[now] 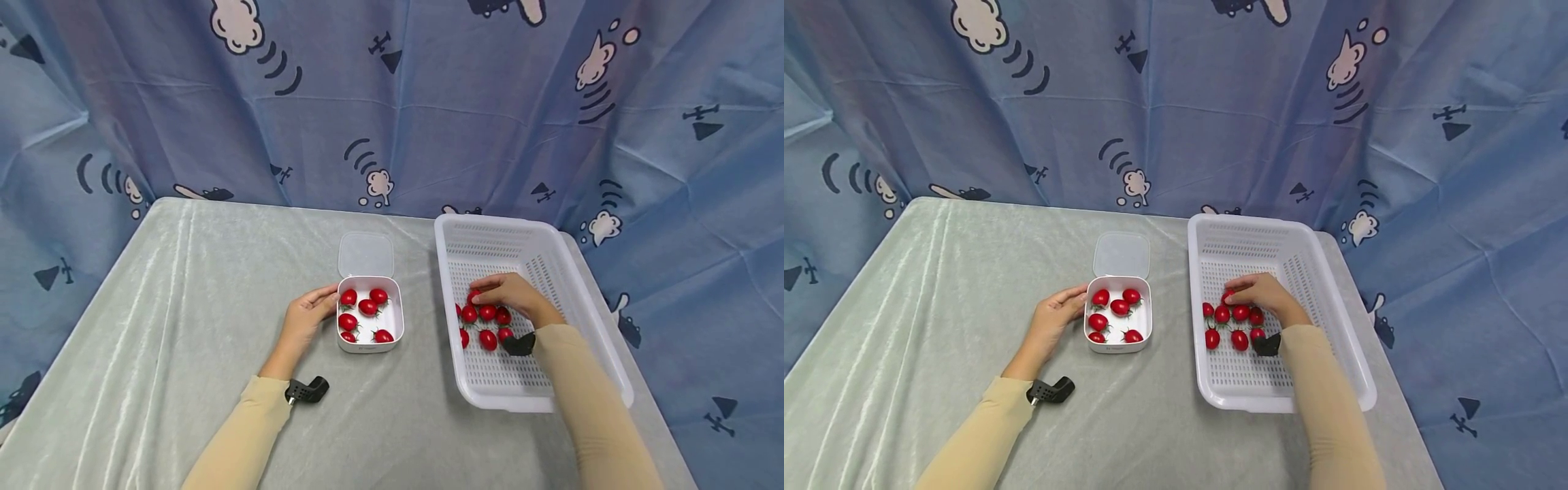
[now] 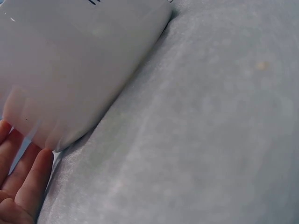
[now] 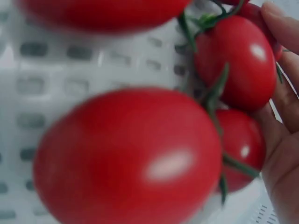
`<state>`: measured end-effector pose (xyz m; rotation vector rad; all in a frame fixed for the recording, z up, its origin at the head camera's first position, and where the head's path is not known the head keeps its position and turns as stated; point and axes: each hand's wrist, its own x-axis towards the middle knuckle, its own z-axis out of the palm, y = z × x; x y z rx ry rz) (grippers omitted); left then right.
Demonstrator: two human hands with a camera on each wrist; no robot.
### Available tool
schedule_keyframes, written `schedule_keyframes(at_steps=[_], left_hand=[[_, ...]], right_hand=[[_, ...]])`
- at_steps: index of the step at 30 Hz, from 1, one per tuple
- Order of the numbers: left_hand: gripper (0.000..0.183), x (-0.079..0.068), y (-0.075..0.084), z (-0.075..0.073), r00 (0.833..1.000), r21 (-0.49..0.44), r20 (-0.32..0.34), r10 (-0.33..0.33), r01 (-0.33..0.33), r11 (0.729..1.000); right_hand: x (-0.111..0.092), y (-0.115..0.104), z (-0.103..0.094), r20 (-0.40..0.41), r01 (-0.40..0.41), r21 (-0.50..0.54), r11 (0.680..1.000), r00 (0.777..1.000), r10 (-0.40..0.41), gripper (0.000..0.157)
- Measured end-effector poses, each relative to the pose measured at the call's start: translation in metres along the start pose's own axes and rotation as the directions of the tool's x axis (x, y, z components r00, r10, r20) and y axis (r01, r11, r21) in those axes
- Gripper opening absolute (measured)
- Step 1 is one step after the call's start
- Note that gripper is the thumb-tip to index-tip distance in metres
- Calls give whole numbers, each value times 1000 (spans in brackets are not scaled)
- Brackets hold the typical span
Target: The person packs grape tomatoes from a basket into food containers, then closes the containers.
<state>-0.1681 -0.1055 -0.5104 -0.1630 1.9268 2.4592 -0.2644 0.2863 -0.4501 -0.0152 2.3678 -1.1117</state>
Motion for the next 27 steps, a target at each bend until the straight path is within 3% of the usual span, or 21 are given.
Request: schedule_keyframes(at_steps=[9, 14, 17, 19, 21, 23, 27], left_hand=[[37, 0, 1, 0, 1000, 1, -14, -3, 3, 1000], [38, 0, 0, 0, 1000, 2, -11, 0, 0, 1000], [40, 1, 0, -1, 1000, 6, -5, 0, 0, 1000], [40, 1, -1, -1, 1000, 6, -2, -2, 2, 1000], [40, 0, -1, -2, 1000, 0, -2, -3, 3, 1000], [39, 1, -1, -2, 1000, -6, -3, -2, 2, 1000], [40, 1, -2, -2, 1000, -11, -4, -4, 4, 1000]], right_hand=[[-2, -5, -3, -67, 35, 59, 998, 997, -31, 50], [21, 27, -20, -175, 99, 149, 984, 982, -72, 61], [40, 48, -28, -231, 139, 206, 969, 969, -90, 60], [43, 50, -31, -240, 169, 243, 955, 965, -109, 56], [32, 35, -28, -238, 179, 307, 935, 966, -106, 52], [10, 5, -21, -229, 195, 362, 912, 966, -116, 49], [-36, -63, -2, -240, 260, 502, 825, 958, -155, 36]])
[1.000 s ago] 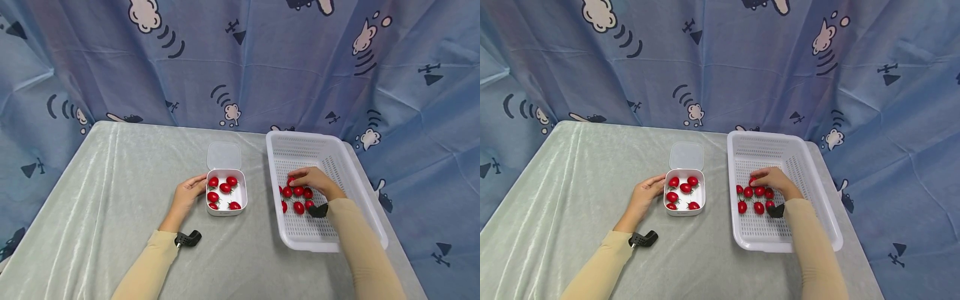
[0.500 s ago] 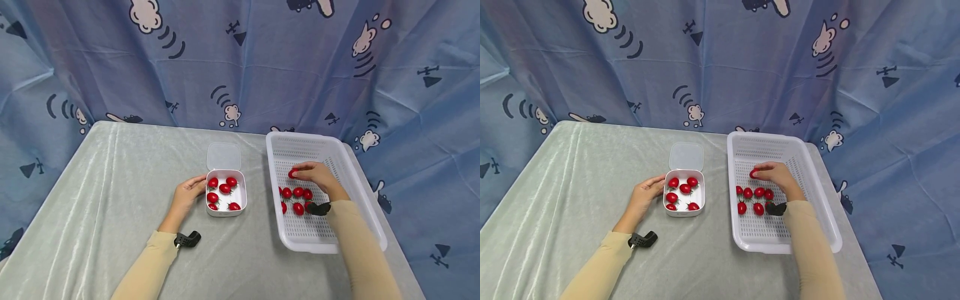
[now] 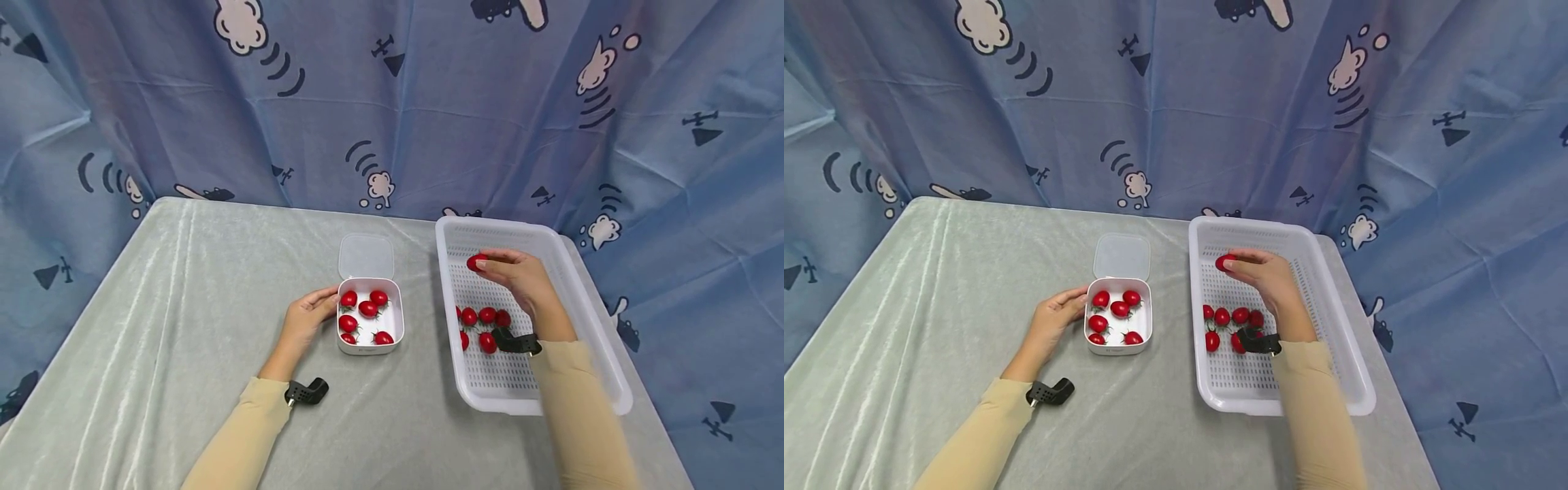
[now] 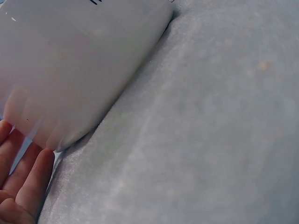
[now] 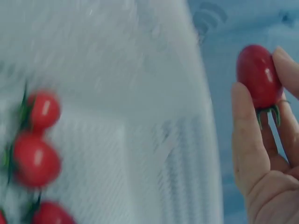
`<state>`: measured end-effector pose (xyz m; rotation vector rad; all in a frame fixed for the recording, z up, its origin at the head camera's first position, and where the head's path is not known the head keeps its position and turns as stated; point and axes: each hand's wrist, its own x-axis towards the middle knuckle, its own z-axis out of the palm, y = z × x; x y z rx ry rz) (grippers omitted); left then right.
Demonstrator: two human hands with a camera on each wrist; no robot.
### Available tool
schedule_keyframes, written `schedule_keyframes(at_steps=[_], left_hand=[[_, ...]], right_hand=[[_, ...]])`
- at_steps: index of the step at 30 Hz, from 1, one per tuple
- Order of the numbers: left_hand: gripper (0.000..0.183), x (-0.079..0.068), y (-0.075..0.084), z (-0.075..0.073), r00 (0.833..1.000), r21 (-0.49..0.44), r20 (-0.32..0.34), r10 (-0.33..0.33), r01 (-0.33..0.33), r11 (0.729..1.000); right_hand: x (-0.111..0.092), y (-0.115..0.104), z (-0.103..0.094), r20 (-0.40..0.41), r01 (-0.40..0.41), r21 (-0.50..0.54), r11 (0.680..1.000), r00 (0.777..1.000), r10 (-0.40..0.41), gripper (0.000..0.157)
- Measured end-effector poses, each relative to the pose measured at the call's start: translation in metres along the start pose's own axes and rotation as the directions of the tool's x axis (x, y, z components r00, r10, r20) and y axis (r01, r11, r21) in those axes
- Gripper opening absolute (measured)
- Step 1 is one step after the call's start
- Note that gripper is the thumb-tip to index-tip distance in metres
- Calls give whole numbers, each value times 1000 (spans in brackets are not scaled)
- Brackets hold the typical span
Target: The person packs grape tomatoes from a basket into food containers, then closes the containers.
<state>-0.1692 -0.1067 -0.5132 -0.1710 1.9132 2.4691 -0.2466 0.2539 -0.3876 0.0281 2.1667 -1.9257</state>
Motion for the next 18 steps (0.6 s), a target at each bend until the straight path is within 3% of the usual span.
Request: schedule_keyframes(at_steps=[3, 5, 11, 15, 18], left_hand=[[40, 1, -1, 0, 1000, 1, 0, 0, 0, 1000], [40, 0, 0, 1, 1000, 3, 0, 0, 0, 1000], [39, -1, 1, 1, 1000, 11, 3, 1, -1, 1000], [39, -1, 1, 2, 1000, 10, 2, 2, -2, 1000], [38, -1, 1, 2, 1000, 14, 0, 5, -5, 1000]], right_hand=[[-14, -20, 22, -4, 47, 107, 993, 999, -47, 26], [-17, -23, 30, 2, 74, 114, 991, 997, -75, 24], [-2, 2, 34, 97, 184, 173, 968, 974, -203, 33], [-11, -10, 53, 87, 171, 144, 975, 979, -185, 37], [-25, -28, 71, 58, 124, 108, 986, 990, -131, 29]])
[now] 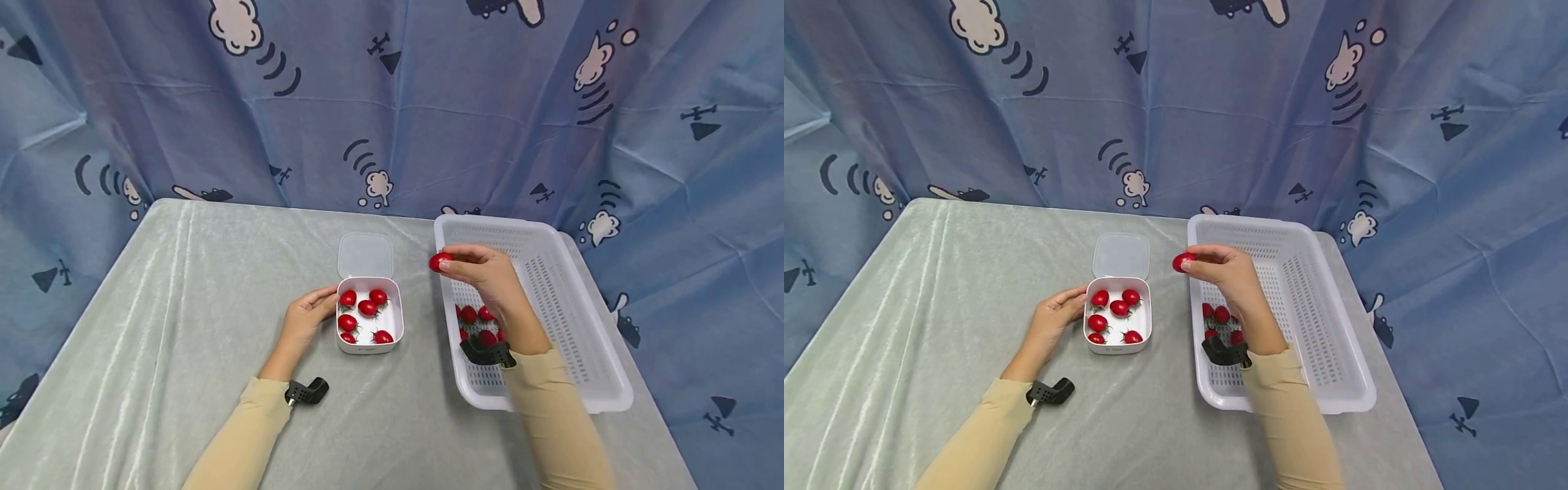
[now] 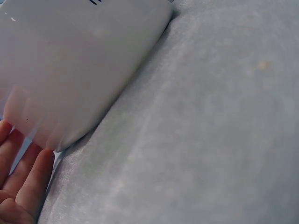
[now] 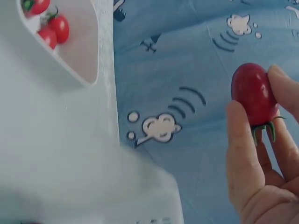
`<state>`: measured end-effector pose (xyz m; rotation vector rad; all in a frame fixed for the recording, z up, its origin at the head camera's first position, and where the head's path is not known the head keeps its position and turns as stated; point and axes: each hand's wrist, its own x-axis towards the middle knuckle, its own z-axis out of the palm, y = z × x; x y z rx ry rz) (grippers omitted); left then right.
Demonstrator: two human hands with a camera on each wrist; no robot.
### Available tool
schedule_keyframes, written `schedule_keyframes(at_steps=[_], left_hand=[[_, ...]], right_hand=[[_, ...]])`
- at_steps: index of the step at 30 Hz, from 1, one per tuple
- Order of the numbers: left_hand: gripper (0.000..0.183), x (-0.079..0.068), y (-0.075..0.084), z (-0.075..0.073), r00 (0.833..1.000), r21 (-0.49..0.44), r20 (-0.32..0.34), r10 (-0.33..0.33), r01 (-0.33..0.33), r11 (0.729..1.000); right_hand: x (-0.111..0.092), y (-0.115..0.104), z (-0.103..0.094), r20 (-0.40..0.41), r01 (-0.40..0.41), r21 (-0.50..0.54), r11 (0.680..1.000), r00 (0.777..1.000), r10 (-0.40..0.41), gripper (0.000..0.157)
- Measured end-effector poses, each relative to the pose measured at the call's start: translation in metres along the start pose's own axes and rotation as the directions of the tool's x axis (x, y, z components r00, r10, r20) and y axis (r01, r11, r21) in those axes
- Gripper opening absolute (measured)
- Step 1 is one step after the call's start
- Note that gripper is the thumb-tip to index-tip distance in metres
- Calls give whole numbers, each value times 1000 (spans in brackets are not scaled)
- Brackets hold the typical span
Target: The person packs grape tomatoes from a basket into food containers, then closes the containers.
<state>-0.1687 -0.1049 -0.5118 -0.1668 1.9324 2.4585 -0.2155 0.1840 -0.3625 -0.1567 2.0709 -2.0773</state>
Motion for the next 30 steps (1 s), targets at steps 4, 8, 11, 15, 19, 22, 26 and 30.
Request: schedule_keyframes(at_steps=[4, 8, 11, 15, 19, 22, 26, 30], left_hand=[[38, 0, 0, -1, 1000, 2, -4, 0, 0, 1000], [39, 0, 1, -1, 1000, -3, 1, -2, 2, 1000], [40, 1, 0, -2, 1000, -7, 7, -2, 2, 1000], [39, 1, 0, -2, 1000, -8, 7, -3, 3, 1000], [39, 1, -1, -1, 1000, -12, 6, -4, 4, 1000], [40, 0, -1, -2, 1000, -7, 6, 1, -1, 1000], [39, -1, 0, -2, 1000, 4, 10, 14, -14, 1000], [38, -1, 0, -1, 1000, 2, 17, 15, -15, 1000]], right_hand=[[-8, -12, 19, -16, -26, 22, 999, 1000, 26, 18], [-17, -21, 38, -48, -12, 14, 1000, 999, 13, 18], [-23, -24, 50, -66, 4, 22, 1000, 998, -3, 20], [-27, -26, 64, -73, 21, 28, 999, 997, -19, 21], [-28, -25, 75, -80, 20, 15, 1000, 997, -19, 22], [-29, -23, 84, -84, 18, 9, 1000, 996, -17, 24], [-32, -16, 97, -106, 17, 9, 1000, 994, -16, 28], [-33, -1, 109, -165, 0, -10, 1000, 986, -1, 29]])
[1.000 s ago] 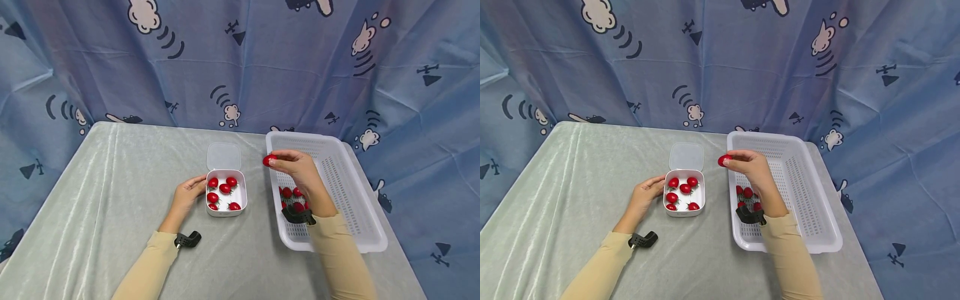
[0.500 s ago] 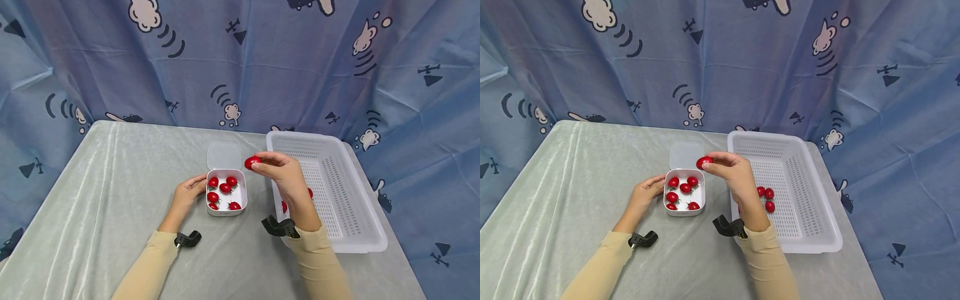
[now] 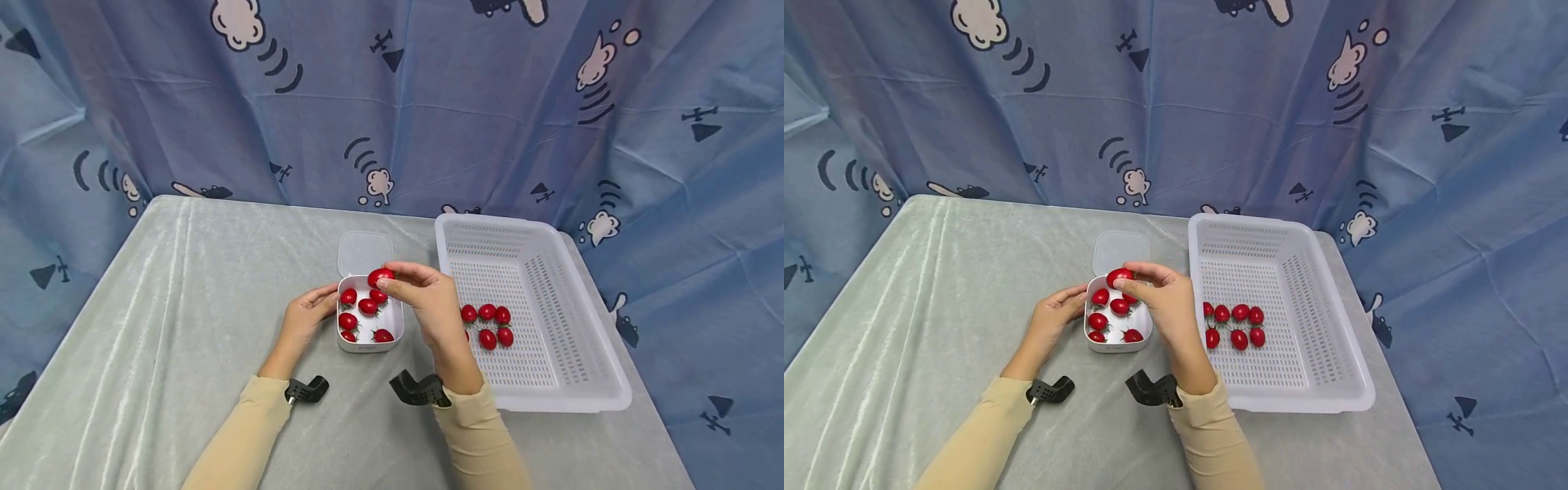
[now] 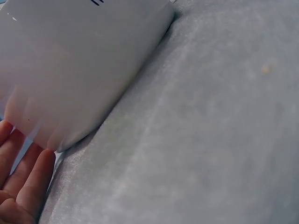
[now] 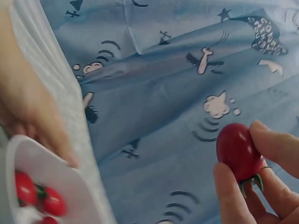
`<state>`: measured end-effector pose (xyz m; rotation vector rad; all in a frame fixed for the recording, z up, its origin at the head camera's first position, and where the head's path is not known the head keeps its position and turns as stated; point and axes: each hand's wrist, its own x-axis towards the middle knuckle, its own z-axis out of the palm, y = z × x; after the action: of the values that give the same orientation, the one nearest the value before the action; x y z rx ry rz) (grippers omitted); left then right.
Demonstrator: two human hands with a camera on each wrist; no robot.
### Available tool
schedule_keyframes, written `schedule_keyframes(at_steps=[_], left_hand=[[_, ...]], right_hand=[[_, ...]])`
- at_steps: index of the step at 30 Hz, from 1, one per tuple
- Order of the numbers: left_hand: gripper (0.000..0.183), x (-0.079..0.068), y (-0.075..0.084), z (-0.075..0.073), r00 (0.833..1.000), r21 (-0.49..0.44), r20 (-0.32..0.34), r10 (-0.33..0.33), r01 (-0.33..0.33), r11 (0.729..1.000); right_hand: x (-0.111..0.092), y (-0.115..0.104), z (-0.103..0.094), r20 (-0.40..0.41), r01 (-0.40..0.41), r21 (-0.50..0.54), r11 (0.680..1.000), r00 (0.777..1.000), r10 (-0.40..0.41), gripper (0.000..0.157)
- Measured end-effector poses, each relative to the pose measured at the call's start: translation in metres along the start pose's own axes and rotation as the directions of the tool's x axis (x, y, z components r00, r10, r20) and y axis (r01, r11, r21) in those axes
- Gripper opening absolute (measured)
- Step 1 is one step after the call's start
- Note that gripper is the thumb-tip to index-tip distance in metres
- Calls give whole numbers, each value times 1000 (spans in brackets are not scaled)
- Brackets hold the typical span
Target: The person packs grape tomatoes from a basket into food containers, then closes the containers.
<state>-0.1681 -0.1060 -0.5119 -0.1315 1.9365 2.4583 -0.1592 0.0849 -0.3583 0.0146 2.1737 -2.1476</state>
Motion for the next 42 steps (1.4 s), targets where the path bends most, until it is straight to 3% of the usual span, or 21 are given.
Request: schedule_keyframes(at_steps=[6, 14, 17, 22, 30, 42], left_hand=[[36, 0, 1, 2, 1000, -8, 2, -6, 6, 1000], [37, 1, 1, 1, 1000, -1, -9, -3, 3, 1000], [37, 0, 1, 1, 1000, 6, -2, -3, 3, 1000], [38, 0, 1, 1, 1000, 7, -1, -2, 2, 1000], [39, 1, 2, 0, 1000, 10, -4, -7, 7, 1000], [38, -2, 6, 1, 1000, 21, 4, -4, 3, 1000]], right_hand=[[3, 34, 12, -99, -12, -95, 995, 995, 2, 27], [15, 72, 23, -120, 12, -238, 971, 992, -41, 24], [18, 82, 26, -109, 47, -315, 948, 990, -85, 24], [20, 88, 29, -66, 118, -435, 893, 985, -162, 26], [19, 88, 32, 15, 185, -494, 849, 979, -205, 25], [21, 93, 35, 53, 180, -548, 817, 982, -181, 29]])
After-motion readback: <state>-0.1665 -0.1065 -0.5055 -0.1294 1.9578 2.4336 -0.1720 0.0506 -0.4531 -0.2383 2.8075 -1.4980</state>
